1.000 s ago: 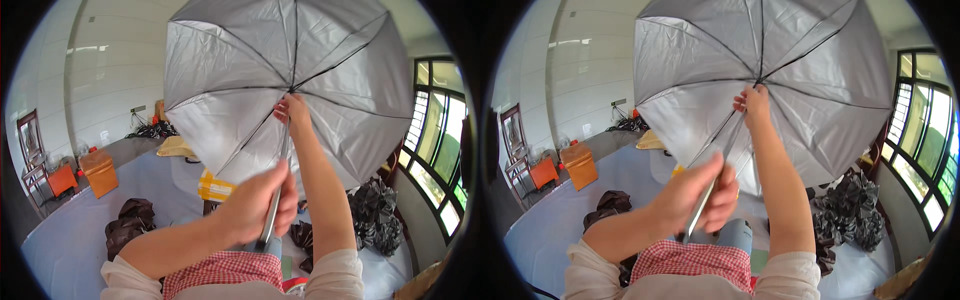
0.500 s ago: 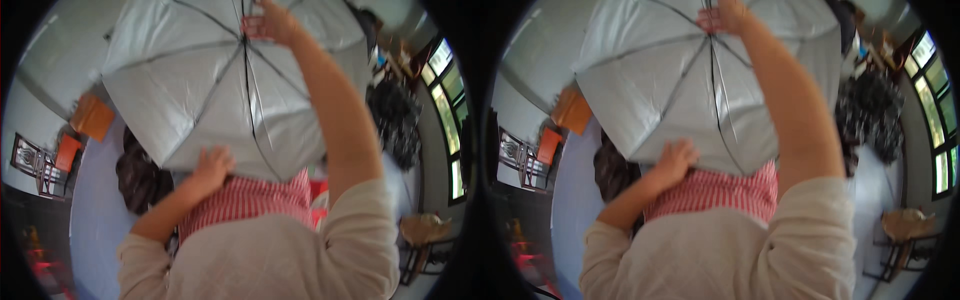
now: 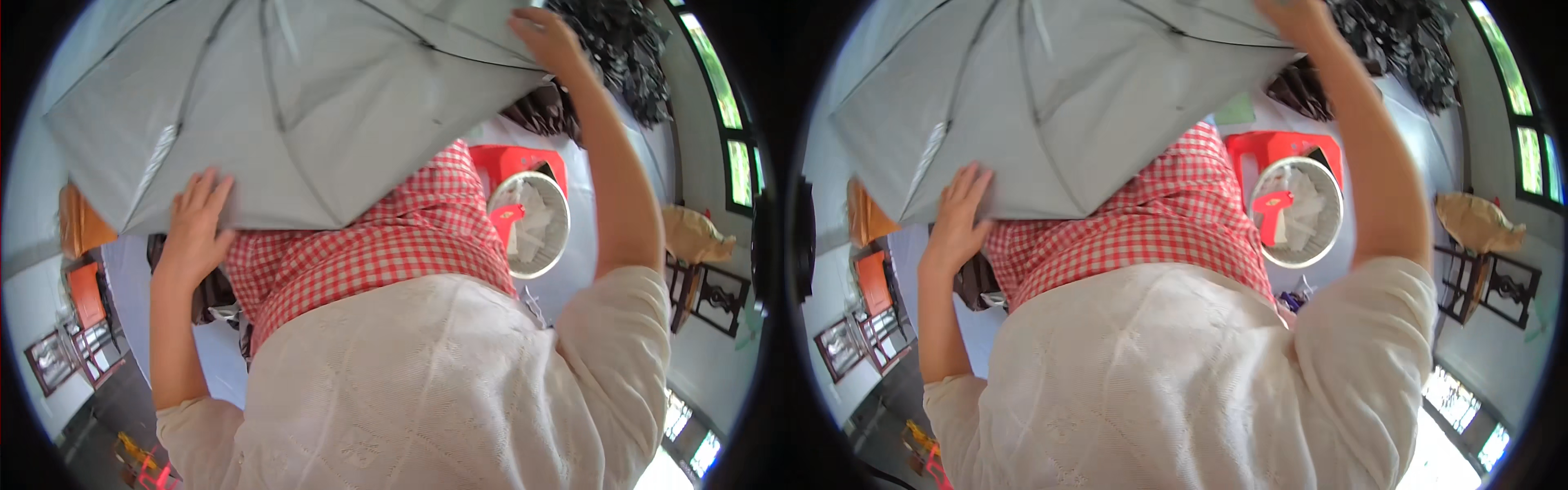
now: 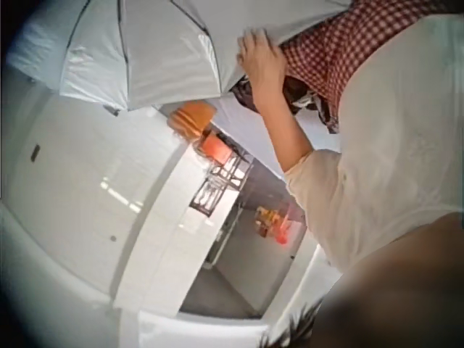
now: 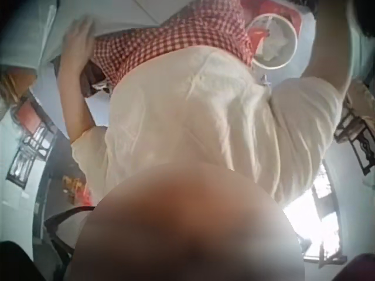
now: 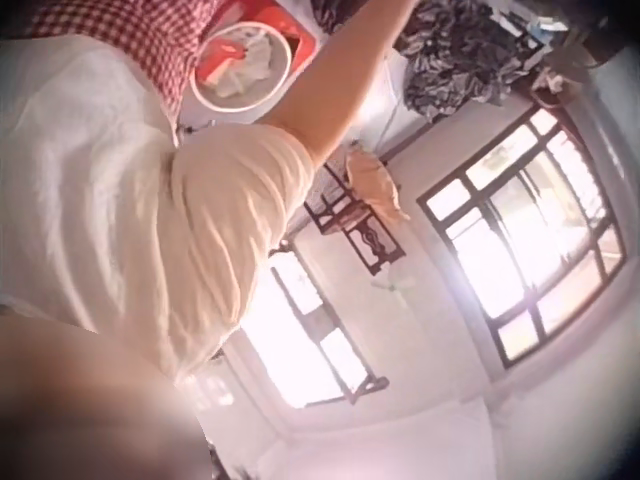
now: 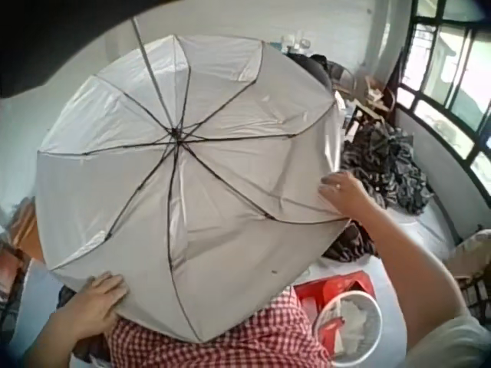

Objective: Using a glue gun to attach components of a silver umbrella frame and cover.

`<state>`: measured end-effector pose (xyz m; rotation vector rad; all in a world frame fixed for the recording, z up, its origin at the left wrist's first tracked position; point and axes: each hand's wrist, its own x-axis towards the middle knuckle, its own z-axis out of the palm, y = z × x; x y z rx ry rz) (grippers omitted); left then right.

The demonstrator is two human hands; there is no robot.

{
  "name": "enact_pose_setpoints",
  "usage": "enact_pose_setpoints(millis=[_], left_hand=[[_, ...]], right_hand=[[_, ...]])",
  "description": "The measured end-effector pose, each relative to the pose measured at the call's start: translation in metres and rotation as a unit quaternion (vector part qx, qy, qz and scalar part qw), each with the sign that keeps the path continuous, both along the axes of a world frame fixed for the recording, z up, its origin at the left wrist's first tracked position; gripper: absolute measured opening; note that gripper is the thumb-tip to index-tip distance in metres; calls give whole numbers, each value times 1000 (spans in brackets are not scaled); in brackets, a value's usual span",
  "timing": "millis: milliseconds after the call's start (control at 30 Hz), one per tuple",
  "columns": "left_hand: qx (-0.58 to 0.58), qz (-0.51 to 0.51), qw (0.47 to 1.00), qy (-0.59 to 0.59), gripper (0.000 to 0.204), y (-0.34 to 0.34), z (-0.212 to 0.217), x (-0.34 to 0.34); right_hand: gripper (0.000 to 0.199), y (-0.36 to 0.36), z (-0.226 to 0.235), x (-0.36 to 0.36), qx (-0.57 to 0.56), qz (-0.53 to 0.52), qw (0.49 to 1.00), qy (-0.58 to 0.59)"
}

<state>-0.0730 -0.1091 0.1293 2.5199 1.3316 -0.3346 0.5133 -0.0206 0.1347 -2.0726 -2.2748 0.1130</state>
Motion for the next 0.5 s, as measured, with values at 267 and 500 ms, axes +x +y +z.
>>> enact_pose_setpoints(millis=[267,500], left_hand=[[54,-136,987,-69,73,-30,-45,81],[41,-80,990,-110,70,-27,-57,80]], right_hand=[[40,-65,-17,-59,94,-123,836,526],[65,-294,-236,-20,-278,-325,893,139]])
